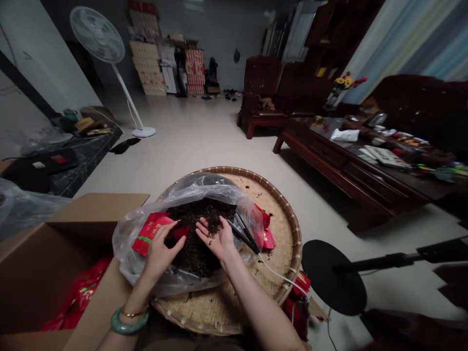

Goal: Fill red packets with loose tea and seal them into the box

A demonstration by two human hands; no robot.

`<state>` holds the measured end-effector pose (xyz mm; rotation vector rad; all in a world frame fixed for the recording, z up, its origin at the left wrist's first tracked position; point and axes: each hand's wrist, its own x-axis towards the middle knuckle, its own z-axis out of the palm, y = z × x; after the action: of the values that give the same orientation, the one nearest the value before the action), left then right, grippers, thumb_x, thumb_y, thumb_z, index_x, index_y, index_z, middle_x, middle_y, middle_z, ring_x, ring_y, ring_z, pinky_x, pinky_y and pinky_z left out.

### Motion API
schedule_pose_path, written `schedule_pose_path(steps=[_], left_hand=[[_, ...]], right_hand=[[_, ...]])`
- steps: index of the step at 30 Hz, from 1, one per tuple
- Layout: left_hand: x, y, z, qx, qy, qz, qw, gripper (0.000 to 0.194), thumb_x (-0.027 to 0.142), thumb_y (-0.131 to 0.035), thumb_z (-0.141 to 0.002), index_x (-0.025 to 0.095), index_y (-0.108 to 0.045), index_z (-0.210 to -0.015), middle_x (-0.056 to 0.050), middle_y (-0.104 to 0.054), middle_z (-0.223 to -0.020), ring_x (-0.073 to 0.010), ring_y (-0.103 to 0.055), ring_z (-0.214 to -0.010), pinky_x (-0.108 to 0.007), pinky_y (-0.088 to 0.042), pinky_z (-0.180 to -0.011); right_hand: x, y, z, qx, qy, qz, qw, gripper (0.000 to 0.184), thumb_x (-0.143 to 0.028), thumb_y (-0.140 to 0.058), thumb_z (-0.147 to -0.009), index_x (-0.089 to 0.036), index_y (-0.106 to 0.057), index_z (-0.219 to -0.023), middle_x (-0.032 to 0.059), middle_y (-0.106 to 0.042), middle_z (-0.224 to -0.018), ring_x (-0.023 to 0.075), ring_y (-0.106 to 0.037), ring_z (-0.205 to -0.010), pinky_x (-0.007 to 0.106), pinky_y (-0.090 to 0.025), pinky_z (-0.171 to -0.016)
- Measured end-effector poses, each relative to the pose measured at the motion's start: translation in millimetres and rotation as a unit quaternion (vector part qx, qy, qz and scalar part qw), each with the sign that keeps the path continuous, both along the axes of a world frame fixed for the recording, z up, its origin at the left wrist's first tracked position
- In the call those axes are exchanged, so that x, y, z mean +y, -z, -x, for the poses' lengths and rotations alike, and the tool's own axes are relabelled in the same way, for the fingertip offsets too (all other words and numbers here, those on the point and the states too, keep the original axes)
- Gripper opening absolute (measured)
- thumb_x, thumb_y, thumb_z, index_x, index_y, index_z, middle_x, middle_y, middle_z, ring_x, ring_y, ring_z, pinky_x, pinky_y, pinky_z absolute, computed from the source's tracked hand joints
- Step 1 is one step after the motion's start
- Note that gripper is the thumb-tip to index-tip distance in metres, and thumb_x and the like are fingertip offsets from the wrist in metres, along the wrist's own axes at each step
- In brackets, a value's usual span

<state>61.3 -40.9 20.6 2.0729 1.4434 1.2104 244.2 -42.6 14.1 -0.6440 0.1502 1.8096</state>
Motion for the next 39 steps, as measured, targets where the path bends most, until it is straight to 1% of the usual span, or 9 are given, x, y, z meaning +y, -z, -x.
schedule_pose_path(steps=[7, 12, 15, 18, 21, 25, 30, 34, 39], left_hand=[[-1, -2.1, -2, -0.004, 0.008, 0.009, 1.000, 0.035, 0.030, -0.060, -0.077, 0.019, -0.059, -0.111, -0.008, -0.064, -0.104, -0.0235, -0.060, -0.097, -0.039, -0.049, -0.087], [-1, -2.6, -2, -0.008, 0.015, 0.010, 1.000, 0.035, 0.030, -0.061, -0.077, 0.018, -0.059, -0.110, -0.009, -0.064, -0.103, -0.0235, -0.060, -0.097, -0.039, -0.049, -0.087], [-1, -2.0, -1, -0.012, 0.012, 0.012, 1.000, 0.035, 0.030, -0.061, -0.077, 0.019, -0.060, -0.110, -0.009, -0.064, -0.103, -0.0239, -0.060, -0.097, -0.040, -0.049, -0.087], [-2, -1.4, -2, -0.015, 0.014, 0.013, 1.000, 0.035, 0.030, -0.061, -0.076, 0.020, -0.060, -0.110, -0.008, -0.064, -0.105, -0.0239, -0.060, -0.098, -0.040, -0.048, -0.088], [-2, -1.1, -3, -0.015, 0.019, 0.016, 1.000, 0.036, 0.030, -0.061, -0.077, 0.021, -0.059, -0.111, -0.008, -0.064, -0.106, -0.0238, -0.059, -0.100, -0.040, -0.048, -0.089], [-3, 0.9, -4, -0.014, 0.022, 0.019, 0.999, 0.037, 0.029, -0.062, -0.077, 0.020, -0.059, -0.112, -0.008, -0.063, -0.106, -0.0237, -0.059, -0.099, -0.040, -0.049, -0.088], [-5, 5.5, -5, -0.016, 0.025, 0.019, 0.999, 0.037, 0.029, -0.062, -0.076, 0.019, -0.059, -0.112, -0.009, -0.064, -0.104, -0.0238, -0.059, -0.099, -0.040, -0.049, -0.090], [-6, 6.4, -5, -0.013, 0.029, 0.014, 0.999, 0.036, 0.029, -0.062, -0.077, 0.019, -0.059, -0.112, -0.009, -0.064, -0.107, -0.0238, -0.059, -0.101, -0.040, -0.048, -0.091], [-9, 5.0, -7, -0.012, 0.034, 0.010, 0.999, 0.036, 0.028, -0.062, -0.077, 0.020, -0.059, -0.112, -0.008, -0.063, -0.107, -0.0235, -0.060, -0.101, -0.039, -0.048, -0.091]], right_hand=[[0, -0.8, 1, -0.013, -0.001, -0.040, 0.999, 0.029, -0.031, -0.045, -0.085, -0.014, -0.062, -0.102, 0.0096, -0.071, -0.092, 0.0202, -0.067, -0.090, 0.039, -0.053, -0.082], [6, 4.2, 5, -0.018, 0.033, -0.003, 0.999, 0.019, -0.025, -0.048, -0.086, -0.014, -0.062, -0.087, 0.0088, -0.071, -0.080, 0.0178, -0.068, -0.081, 0.031, -0.056, -0.074], [5, 4.6, 6, -0.020, 0.036, -0.003, 0.999, 0.018, -0.017, -0.046, -0.084, -0.014, -0.062, -0.092, 0.0089, -0.071, -0.083, 0.0163, -0.068, -0.080, 0.029, -0.057, -0.073], [1, 1.8, 4, 0.005, 0.028, -0.023, 0.999, 0.024, -0.021, -0.046, -0.083, -0.014, -0.061, -0.100, 0.0088, -0.071, -0.088, 0.0184, -0.067, -0.088, 0.036, -0.056, -0.080], [-2, -2.4, 3, 0.035, 0.013, -0.032, 0.999, 0.023, -0.025, -0.046, -0.082, -0.015, -0.062, -0.095, 0.0082, -0.071, -0.088, 0.0206, -0.066, -0.096, 0.042, -0.052, -0.087], [-3, -8.9, 4, 0.032, 0.023, -0.033, 0.999, 0.020, -0.019, -0.045, -0.080, -0.015, -0.062, -0.088, 0.0090, -0.071, -0.090, 0.0203, -0.064, -0.101, 0.039, -0.053, -0.087], [-6, -18.8, 5, 0.022, 0.017, -0.066, 0.997, 0.030, -0.024, -0.040, -0.085, -0.013, -0.059, -0.106, 0.0113, -0.068, -0.104, 0.0194, -0.063, -0.103, 0.036, -0.053, -0.086], [-11, -21.3, 2, 0.013, -0.009, -0.050, 0.999, 0.038, -0.038, -0.036, -0.090, -0.013, -0.059, -0.106, 0.0120, -0.069, -0.100, 0.0218, -0.065, -0.099, 0.040, -0.053, -0.085], [-13, -24.9, 1, 0.028, 0.023, -0.034, 0.999, 0.036, -0.033, -0.032, -0.093, -0.014, -0.061, -0.100, 0.0106, -0.070, -0.094, 0.0202, -0.065, -0.099, 0.037, -0.052, -0.087]])
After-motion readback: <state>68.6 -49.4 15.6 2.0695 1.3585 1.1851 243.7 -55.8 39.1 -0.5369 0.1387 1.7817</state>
